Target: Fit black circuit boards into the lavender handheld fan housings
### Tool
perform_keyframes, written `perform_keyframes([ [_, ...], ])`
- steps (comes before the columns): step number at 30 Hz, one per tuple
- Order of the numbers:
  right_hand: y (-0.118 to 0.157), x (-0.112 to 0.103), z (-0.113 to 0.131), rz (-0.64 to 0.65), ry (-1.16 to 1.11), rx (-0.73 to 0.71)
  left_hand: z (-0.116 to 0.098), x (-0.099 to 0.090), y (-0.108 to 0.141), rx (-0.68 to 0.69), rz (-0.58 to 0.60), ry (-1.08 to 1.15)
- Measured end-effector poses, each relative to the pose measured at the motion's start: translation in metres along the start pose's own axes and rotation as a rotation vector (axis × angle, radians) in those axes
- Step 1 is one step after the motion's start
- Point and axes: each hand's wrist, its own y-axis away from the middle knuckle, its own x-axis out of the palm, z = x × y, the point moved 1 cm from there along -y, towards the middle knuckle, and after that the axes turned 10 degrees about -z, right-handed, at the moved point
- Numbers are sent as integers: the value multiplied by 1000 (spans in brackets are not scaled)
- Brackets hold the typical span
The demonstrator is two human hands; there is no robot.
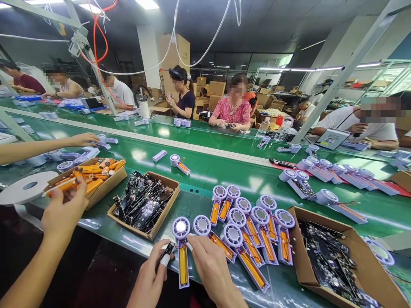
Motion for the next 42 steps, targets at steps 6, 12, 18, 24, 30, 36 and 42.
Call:
perform_keyframes([
  [6, 0, 27, 10, -164, -177, 167, -5, 5, 0, 53, 85, -31],
  [12, 9, 38, 6, -97, -125, 67, -7, 4, -4, 15, 72, -5],
  [18, 15, 27, 6, -63, -6, 93, -9, 2, -6, -33, 81, 23],
  [24, 5, 22, 23, 27, -44, 31, -14, 3, -4, -33, 143, -18],
  [30, 1, 26, 14, 141, -16, -72, -11, 3, -4, -33, 131, 32],
  [36, 4, 29, 11, 6, 63, -11, -11, 4, -3, -109, 68, 116],
  [42, 2, 26, 17, 45, 95, -166, -12, 7, -10, -26, 121, 107],
])
